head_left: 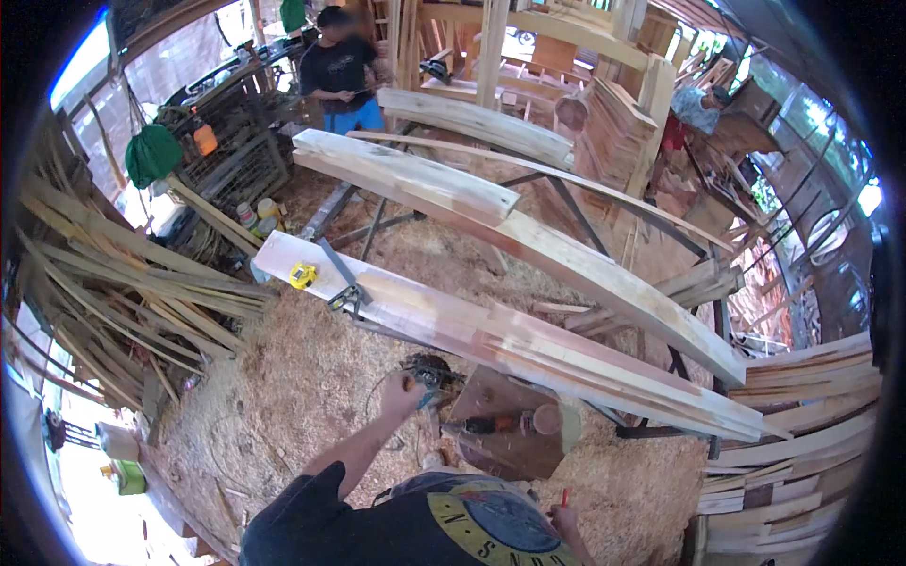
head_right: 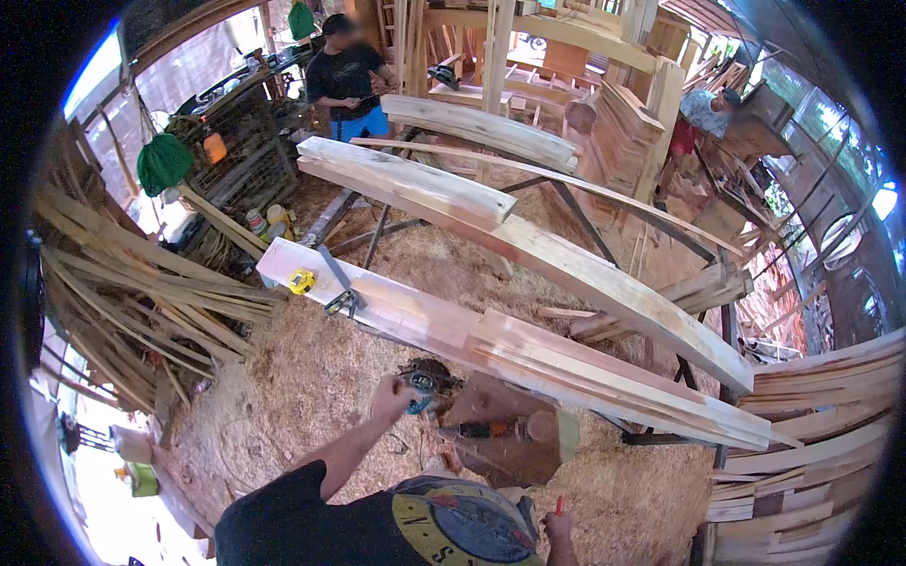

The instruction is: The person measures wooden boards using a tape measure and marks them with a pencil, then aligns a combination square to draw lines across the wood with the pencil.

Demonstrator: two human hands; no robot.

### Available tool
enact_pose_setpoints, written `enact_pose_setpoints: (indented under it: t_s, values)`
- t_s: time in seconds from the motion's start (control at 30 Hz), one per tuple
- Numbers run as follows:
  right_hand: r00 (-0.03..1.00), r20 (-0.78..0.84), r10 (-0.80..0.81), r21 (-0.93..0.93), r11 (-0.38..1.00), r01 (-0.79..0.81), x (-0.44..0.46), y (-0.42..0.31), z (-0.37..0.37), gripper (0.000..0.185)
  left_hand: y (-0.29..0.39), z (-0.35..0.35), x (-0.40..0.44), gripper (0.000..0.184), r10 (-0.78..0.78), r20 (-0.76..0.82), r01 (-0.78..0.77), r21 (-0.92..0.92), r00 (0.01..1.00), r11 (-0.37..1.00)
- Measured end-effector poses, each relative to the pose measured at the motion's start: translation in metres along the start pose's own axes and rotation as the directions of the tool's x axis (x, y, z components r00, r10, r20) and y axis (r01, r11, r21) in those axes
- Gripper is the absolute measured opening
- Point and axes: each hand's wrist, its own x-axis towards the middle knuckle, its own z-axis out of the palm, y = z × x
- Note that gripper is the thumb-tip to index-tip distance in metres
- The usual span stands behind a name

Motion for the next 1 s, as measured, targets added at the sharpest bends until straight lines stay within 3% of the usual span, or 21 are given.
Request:
enact_pose_setpoints:
  t_s: [0.07,0.1,0.13,0.17,0.2,0.23,0.27,0.3,0.37,0.4,0.47,0.57,0.67,0.77,0.83,1.0]
  values:
    - [0.996,0.026,0.089,0.176,0.980,-0.092,0.034,0.042,0.010,0.018,-0.007,0.021,-0.038,0.030,-0.089,0.290,0.129,-0.121,0.953,0.984]
    - [0.938,0.084,0.337,0.420,0.842,-0.340,0.036,0.055,0.017,0.020,-0.010,0.027,-0.051,0.032,-0.137,0.401,0.222,-0.174,0.906,0.959]
    - [0.885,-0.003,0.465,0.060,0.884,-0.464,0.030,0.033,0.005,0.024,-0.012,0.035,-0.064,0.035,-0.172,0.531,0.318,-0.196,0.830,0.928]
    - [0.939,-0.130,0.318,-0.066,0.942,-0.328,0.025,0.029,0.015,0.029,-0.010,0.048,-0.079,0.038,-0.197,0.673,0.417,-0.180,0.712,0.891]
    - [0.937,-0.039,0.348,-0.122,0.928,-0.351,0.027,0.033,0.008,0.033,-0.010,0.058,-0.088,0.036,-0.162,0.728,0.421,-0.188,0.666,0.888]
    - [0.901,-0.074,0.428,0.111,0.901,-0.419,0.028,0.031,0.012,0.036,-0.010,0.066,-0.094,0.035,-0.131,0.787,0.433,-0.186,0.603,0.882]
    - [0.973,-0.028,0.231,-0.236,0.944,-0.231,0.034,0.025,0.002,0.038,-0.009,0.071,-0.102,0.034,-0.133,0.825,0.419,-0.134,0.549,0.898]
    - [1.000,0.019,0.023,-0.548,0.836,-0.009,0.038,0.017,-0.009,0.040,-0.003,0.084,-0.101,0.033,-0.121,0.850,0.392,-0.107,0.513,0.914]
    - [0.940,-0.184,0.288,-0.192,0.927,-0.321,0.040,-0.023,-0.026,0.043,0.055,0.085,-0.111,0.027,-0.050,0.872,0.281,-0.102,0.487,0.954]
    - [0.923,-0.242,0.301,-0.116,0.935,-0.335,0.034,-0.040,-0.039,0.042,0.067,0.096,-0.114,0.025,-0.019,0.857,0.158,-0.073,0.515,0.985]
    - [0.947,-0.161,0.277,-0.110,0.949,-0.296,0.027,-0.059,-0.078,0.041,0.088,0.126,-0.121,0.024,0.079,0.810,-0.093,-0.031,0.581,0.995]
    - [0.947,-0.181,0.264,-0.026,0.962,-0.273,0.033,-0.030,-0.104,0.042,0.155,0.159,-0.131,0.024,0.497,0.630,-0.548,-0.132,0.597,0.826]
    - [0.943,-0.211,0.257,0.013,0.966,-0.260,0.040,0.020,-0.142,0.041,0.234,0.213,-0.141,0.021,0.558,0.585,-0.589,-0.162,0.589,0.792]
    - [0.899,-0.268,0.347,0.021,0.935,-0.355,0.040,0.068,-0.187,0.039,0.311,0.264,-0.142,0.024,0.579,0.566,-0.744,0.094,0.587,0.662]
    - [0.904,-0.249,0.348,0.023,0.935,-0.354,0.039,0.102,-0.215,0.038,0.344,0.305,-0.127,0.031,0.523,0.601,-0.767,0.262,0.604,0.585]
    - [0.899,-0.257,0.355,-0.011,0.929,-0.371,0.043,0.189,-0.268,0.037,0.366,0.381,-0.096,0.050,0.467,0.628,-0.783,0.491,0.622,0.383]
